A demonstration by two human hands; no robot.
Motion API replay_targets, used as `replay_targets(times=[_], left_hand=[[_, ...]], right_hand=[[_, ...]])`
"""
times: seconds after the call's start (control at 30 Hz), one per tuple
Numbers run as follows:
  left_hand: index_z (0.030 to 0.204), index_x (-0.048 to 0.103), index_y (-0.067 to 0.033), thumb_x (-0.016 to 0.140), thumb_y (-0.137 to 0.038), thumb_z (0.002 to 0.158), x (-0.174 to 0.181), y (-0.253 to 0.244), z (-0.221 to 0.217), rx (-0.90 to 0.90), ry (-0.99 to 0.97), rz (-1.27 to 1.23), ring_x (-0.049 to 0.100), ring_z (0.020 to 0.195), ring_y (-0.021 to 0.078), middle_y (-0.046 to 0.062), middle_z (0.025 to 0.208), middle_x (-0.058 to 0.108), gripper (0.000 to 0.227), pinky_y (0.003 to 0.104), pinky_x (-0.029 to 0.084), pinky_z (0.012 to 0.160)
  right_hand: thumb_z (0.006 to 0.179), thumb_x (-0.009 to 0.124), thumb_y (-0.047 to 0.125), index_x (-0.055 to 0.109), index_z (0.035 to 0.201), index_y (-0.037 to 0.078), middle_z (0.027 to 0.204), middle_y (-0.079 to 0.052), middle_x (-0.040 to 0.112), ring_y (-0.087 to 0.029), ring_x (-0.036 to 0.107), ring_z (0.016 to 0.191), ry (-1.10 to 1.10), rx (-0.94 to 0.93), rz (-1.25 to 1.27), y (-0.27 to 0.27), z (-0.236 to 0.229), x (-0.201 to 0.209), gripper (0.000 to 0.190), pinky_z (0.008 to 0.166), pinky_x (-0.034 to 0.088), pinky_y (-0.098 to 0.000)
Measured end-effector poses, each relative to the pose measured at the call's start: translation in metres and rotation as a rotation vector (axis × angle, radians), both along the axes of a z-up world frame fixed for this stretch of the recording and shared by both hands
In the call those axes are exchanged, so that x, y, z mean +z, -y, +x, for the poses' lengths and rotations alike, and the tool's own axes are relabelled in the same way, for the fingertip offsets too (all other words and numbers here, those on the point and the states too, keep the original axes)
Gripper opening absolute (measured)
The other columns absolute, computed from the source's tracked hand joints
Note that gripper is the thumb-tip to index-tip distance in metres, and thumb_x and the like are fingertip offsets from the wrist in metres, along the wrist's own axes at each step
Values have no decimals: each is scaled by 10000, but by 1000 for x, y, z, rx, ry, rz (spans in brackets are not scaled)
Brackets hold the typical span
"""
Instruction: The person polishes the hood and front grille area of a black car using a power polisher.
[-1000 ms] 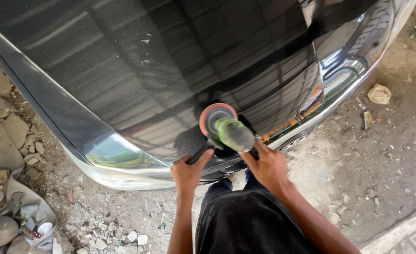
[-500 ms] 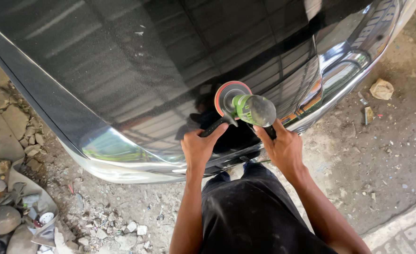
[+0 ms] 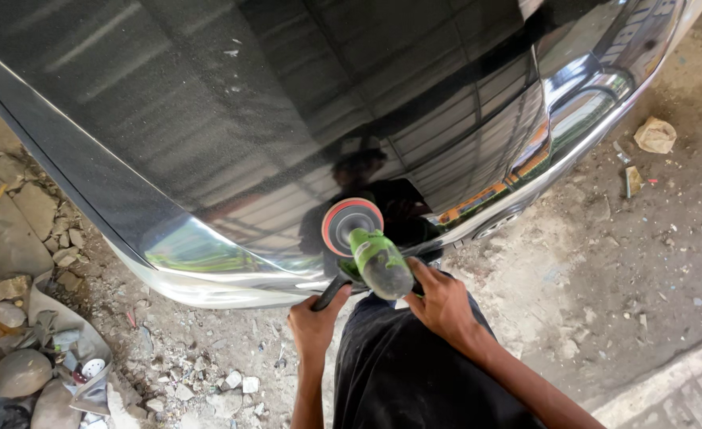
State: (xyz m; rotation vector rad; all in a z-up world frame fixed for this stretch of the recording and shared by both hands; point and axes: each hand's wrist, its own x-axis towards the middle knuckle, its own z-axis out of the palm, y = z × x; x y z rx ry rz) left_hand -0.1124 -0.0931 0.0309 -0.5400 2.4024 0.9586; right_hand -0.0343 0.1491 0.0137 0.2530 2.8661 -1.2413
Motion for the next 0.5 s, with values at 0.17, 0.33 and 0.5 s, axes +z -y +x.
replay_targets(times=[0.17,0.33,0.5], left_hand=[[518,668,-41,885,-592,647,-6,-39,-9,-131,-80,57,517,367,134,24,425,557,607,306,398,399],[526,647,-22,869,-599,675,-3,-45,-15,-186,-85,78,516,368,143,22,444,564,635,316,381,397],[521,676,-40,871,-591,670,-1,-17,8,-118,-45,68,552,372,133,24,432,579,604,310,418,404]], right_hand=[[887,763,196,593,1331,-10,942,-202,760,-220,716,543,18,-163,36,-16,20,-10,519,424,550,-322],[883,759,179,600,1291,-38,957,-203,768,-209,715,511,45,-215,-16,-20,25,-13,489,399,574,-328],[840,777,159,590,1339,7,994,-201,766,-202,721,528,-3,-80,-56,-8,27,-23,554,459,593,-318]])
